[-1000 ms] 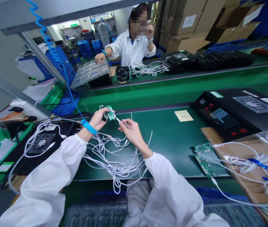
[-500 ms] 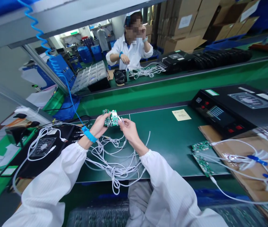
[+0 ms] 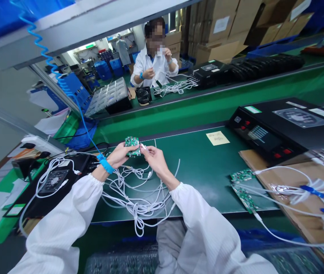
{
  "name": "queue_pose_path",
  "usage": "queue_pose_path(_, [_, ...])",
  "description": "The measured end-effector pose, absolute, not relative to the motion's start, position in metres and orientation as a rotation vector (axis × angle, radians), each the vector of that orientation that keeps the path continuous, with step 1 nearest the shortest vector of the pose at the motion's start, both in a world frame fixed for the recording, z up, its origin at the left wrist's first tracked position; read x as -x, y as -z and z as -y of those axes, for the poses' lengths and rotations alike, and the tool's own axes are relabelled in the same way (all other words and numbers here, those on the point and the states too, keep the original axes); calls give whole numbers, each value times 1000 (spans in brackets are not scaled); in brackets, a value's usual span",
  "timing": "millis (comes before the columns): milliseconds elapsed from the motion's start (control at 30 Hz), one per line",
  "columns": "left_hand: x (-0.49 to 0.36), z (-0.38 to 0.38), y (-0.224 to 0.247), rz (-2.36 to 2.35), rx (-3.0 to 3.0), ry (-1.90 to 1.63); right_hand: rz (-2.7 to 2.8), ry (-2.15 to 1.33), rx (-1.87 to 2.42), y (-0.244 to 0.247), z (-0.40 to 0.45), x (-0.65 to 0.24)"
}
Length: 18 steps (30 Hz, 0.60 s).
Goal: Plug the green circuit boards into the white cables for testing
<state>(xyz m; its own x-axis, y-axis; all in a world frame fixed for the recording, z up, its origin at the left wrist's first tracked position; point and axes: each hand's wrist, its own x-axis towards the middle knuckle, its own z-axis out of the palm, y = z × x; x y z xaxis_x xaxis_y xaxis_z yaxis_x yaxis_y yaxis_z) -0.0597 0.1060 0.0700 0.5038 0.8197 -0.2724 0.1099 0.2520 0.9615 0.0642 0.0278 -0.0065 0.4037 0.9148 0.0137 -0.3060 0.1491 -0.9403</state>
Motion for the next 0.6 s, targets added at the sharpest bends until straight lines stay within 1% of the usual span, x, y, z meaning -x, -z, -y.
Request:
queue_pose_path(67, [65, -108, -75, -984, -1286, -518, 701, -896, 1113, 8, -28, -68])
queue_pose_path(133, [69, -109, -82, -985, -1329, -327, 708, -827, 1129, 8, -30, -70])
queue_pose_path(233, [74, -108, -93, -949, -1347, -9, 843, -909, 1069, 6, -31, -70])
queue_pose_path(300, [78, -105, -99, -957, -1353, 98, 967, -1008, 1019, 3, -29, -68])
queue_pose_path(367, [82, -101, -103, -1001, -1363, 127, 1075, -1051, 1000, 1, -25, -66])
queue_pose_path(533, [90, -105, -105, -1151, -1328, 111, 1263, -1022, 970, 2, -30, -63])
queue_pose_path(567, [89, -108, -105, -1199, -1337, 61, 1248, -1013, 986, 4, -33, -63])
queue_pose_path(600, [89, -111, -105, -1238, -1394, -62, 1218, -1009, 1000, 6, -36, -63])
